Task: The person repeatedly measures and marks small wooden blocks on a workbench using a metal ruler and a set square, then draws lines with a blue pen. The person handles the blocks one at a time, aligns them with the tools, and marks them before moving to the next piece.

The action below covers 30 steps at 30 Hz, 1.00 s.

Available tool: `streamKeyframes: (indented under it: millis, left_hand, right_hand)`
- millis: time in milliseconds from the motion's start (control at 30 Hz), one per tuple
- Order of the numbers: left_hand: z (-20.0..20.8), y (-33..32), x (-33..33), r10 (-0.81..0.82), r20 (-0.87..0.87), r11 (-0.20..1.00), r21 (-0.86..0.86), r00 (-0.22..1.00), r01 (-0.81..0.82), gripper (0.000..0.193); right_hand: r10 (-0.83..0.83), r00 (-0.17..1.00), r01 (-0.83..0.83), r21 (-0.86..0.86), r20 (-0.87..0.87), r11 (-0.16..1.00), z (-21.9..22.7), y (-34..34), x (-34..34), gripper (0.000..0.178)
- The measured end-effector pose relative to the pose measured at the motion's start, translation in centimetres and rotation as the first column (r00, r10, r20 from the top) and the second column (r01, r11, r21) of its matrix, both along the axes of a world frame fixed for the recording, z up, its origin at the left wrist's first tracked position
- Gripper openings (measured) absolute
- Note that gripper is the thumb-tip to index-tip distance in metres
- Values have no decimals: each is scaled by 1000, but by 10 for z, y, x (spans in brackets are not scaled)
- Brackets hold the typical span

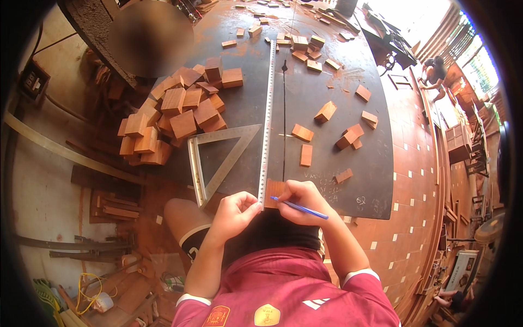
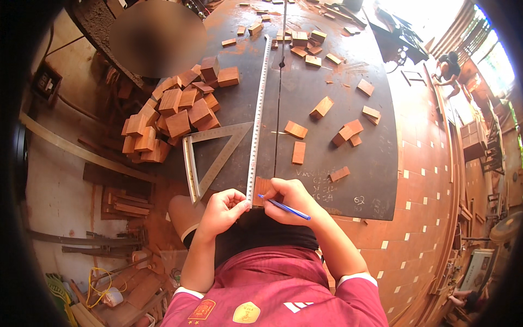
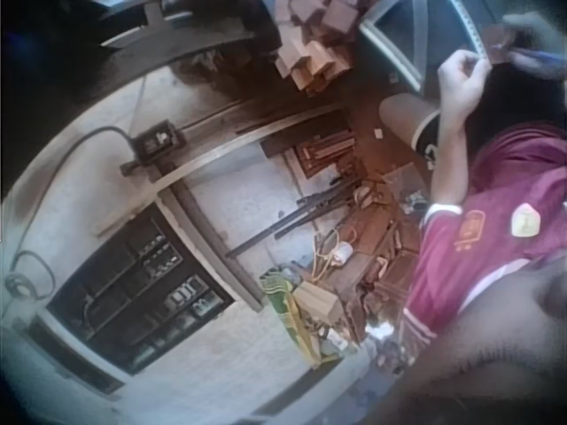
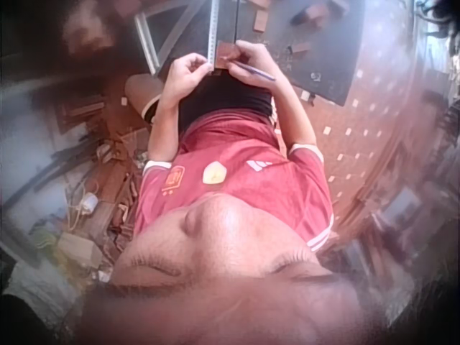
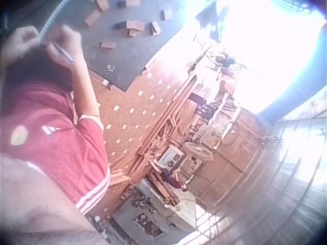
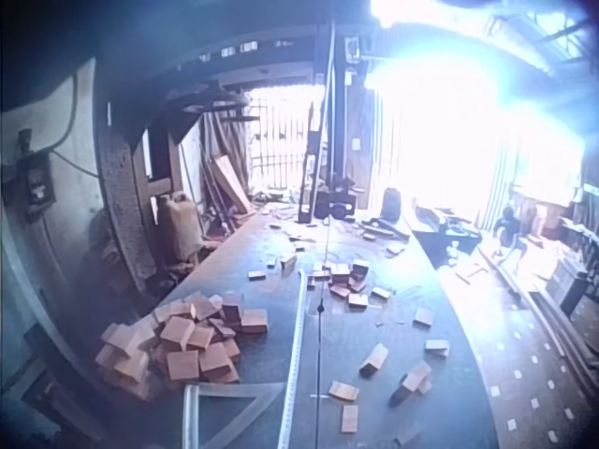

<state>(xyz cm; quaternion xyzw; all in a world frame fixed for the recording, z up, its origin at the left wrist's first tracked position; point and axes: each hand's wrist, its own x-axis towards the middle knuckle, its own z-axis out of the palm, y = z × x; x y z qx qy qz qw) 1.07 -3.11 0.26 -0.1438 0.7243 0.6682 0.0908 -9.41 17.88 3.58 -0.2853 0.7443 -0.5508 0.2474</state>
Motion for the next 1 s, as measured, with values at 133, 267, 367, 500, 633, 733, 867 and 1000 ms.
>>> streamKeyframes:
  millis: [133, 267, 367, 500, 633, 733, 867, 1000]
  left_hand:
    - [-4, 0, -4, -6, -25, 999, -39, 1000, 5, 9]
    - [-7, 0, -7, 0, -17, 999, -40, 1000, 0, 10]
    - [-8, 0, -6, 10, -12, 999, -32, 1000, -11, 10]
    - [-10, 0, -5, 15, -2, 1000, -11, 1000, -15, 10]
    - [-11, 1, -5, 20, 3, 1000, 1, 1000, -20, 10]
    - [-12, 1, -5, 31, -6, 999, 7, 999, -31, 10]
    - [-13, 2, -4, 43, -10, 999, 24, 999, -42, 9]
    - [-11, 3, -4, 48, -11, 999, 23, 999, -48, 9]
  right_hand:
    - [12, 987, -8, 22, -163, 1000, 1, -6, -5, 17]
    - [11, 985, -5, 36, -175, 999, 5, -8, -7, 19]
    - [22, 980, -18, 23, -197, 1000, 5, -8, -8, 20]
    - [35, 980, -28, 36, -194, 999, -1, -11, -10, 21]
    - [-5, 986, 6, 7, -169, 1000, -8, -11, -11, 21]
    - [-5, 984, 5, -1, -175, 1000, -11, -11, -11, 21]
    - [-5, 984, 4, -6, -178, 1000, -9, -12, -12, 21]
    - [7, 987, -8, -4, -158, 1000, -7, -12, -12, 21]
